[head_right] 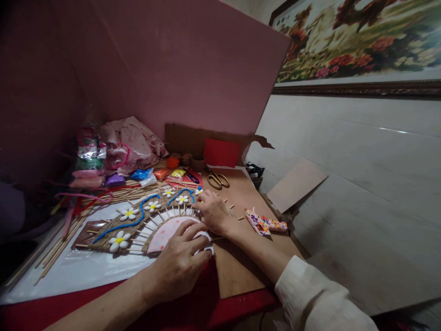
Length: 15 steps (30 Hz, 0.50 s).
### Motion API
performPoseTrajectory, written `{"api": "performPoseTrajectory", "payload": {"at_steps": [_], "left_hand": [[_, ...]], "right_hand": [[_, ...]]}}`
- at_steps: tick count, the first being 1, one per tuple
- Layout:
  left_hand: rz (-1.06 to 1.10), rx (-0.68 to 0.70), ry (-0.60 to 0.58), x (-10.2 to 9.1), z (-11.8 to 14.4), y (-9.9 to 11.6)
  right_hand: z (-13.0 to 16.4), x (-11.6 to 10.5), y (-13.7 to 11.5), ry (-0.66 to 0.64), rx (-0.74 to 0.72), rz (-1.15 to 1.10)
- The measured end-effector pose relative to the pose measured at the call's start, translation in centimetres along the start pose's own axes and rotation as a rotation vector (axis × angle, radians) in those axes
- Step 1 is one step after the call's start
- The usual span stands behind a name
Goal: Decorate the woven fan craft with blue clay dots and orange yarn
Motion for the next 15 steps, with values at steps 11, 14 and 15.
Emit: {"api": "performPoseTrajectory", "payload": {"at_steps": [11, 14, 15], "left_hand": [[0.011, -0.008, 0.013, -0.1, -0.1, 0.0], [0.018, -0.015, 0.015, -0.2, -0.1, 0.1], [0.019, -0.017, 0.012, -0.3, -0.1, 0.1]], "right_hand": [[0.4, -1.0, -0.3, 0.245, 0.210, -0.096], [0.2, -1.3, 0.3, 0.329, 0.269, -0.120], [0.2, -1.4, 0.6, 0.362, 0.288, -0.136]]}}
Point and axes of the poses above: each hand's wrist, its own z-axis away from the middle knuckle, its own x-axis out of the palm, y = z × x, the point moved 1 cm from there along -z, towards the middle knuckle
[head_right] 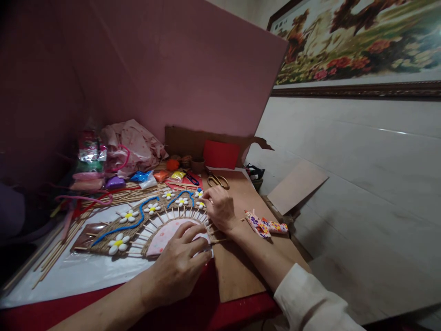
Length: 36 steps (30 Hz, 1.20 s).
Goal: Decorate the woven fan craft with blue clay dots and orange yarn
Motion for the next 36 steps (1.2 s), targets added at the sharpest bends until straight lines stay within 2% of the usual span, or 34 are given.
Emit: {"api": "performPoseTrajectory", "payload": {"at_steps": [3, 5, 12, 16, 22, 26, 29, 36], "left_hand": [[0.010, -0.016, -0.018, -0.2, -0.1, 0.1], [0.021, -0.027, -0.030, -0.2, -0.2, 0.2], [0.024, -0.038, -0.024, -0.1, -0.3, 0.1], [0.019, -0.038, -0.020, -0.1, -0.3, 0.1], [0.002, -0.038, -0.031, -0.1, -0.2, 0.1], [-0.004, -0.028, -0.023, 0.0, -0.2, 0.0], [-0.008, -0.027, -0.022, 0.2, 0.0, -0.1], [-0.013, -0.020, -0.012, 0.2, 0.0, 0.0]], "right_hand": [[-0.4, -0.2, 0.8, 0.087, 0.059, -0.035], [-0.6, -0.2, 1.1, 0.082, 0.071, -0.038], [-1.6, 1.8, 0.9, -0.215, -0.104, 0.026], [-2.0, 3.3, 0.8, -0.331, -0.165, 0.053], [-1.6, 4.2, 1.0, -0.345, -0.118, 0.087], [-2.1, 3.7, 1.2, -0.311, -0.083, -0.025], [-2.7, 3.3, 1.2, -0.281, -0.058, -0.029], [-2.5, 4.3, 1.1, -0.418, -0.103, 0.127]]}}
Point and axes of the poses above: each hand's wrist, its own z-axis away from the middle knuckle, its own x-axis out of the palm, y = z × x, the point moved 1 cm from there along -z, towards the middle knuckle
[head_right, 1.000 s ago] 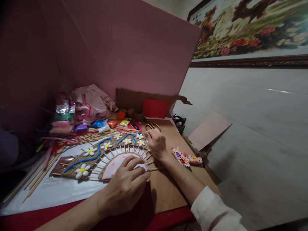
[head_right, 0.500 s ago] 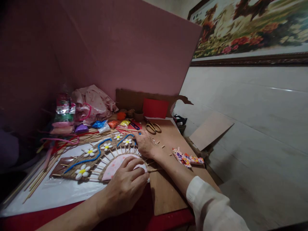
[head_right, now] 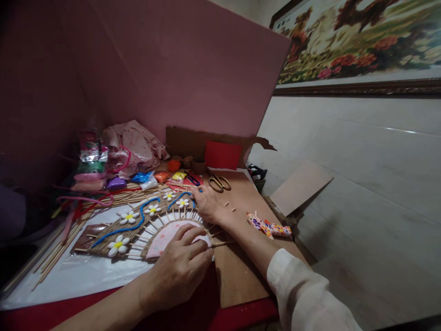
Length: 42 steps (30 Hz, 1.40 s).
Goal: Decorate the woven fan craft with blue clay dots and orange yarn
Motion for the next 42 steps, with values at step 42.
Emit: {"api": "performPoseTrajectory", "payload": {"at_steps": [42], "left_hand": [[-0.017, 0.006, -0.019, 0.1, 0.1, 0.0]], "right_hand": [[-2.1, -0.1, -1.9, -0.107, -0.076, 0.096]]}}
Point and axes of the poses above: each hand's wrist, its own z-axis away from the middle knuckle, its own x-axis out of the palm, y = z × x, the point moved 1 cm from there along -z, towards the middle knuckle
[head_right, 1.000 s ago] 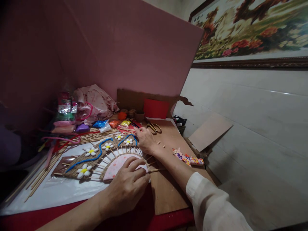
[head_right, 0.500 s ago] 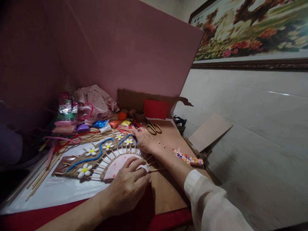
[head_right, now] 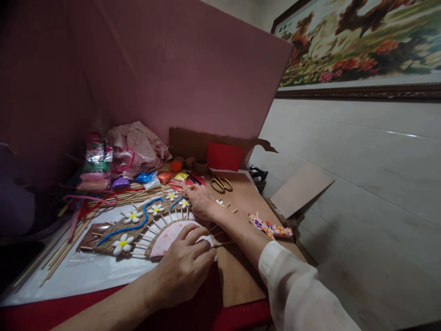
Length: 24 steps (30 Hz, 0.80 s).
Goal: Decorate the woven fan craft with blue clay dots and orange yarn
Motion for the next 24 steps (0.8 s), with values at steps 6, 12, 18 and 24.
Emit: {"api": "performPoseTrajectory", "payload": {"at_steps": [6, 12, 18, 24], "left_hand": [[-0.005, 0.009, -0.001, 0.0, 0.1, 0.1], [0.000, 0.010, -0.004, 0.0, 0.1, 0.0], [0.003, 0.011, 0.000, 0.0, 0.1, 0.0], [0.008, 0.012, 0.006, 0.1, 0.1, 0.0]], "right_hand": [[-0.2, -0.8, -0.4, -0.023, 0.017, -0.003], [-0.4, -0.5, -1.1, -0.008, -0.032, -0.020], [-0.9, -0.5, -1.2, -0.031, -0.019, 0.016], [-1.0, -1.1, -2.1, -0.045, -0.052, -0.025]]}}
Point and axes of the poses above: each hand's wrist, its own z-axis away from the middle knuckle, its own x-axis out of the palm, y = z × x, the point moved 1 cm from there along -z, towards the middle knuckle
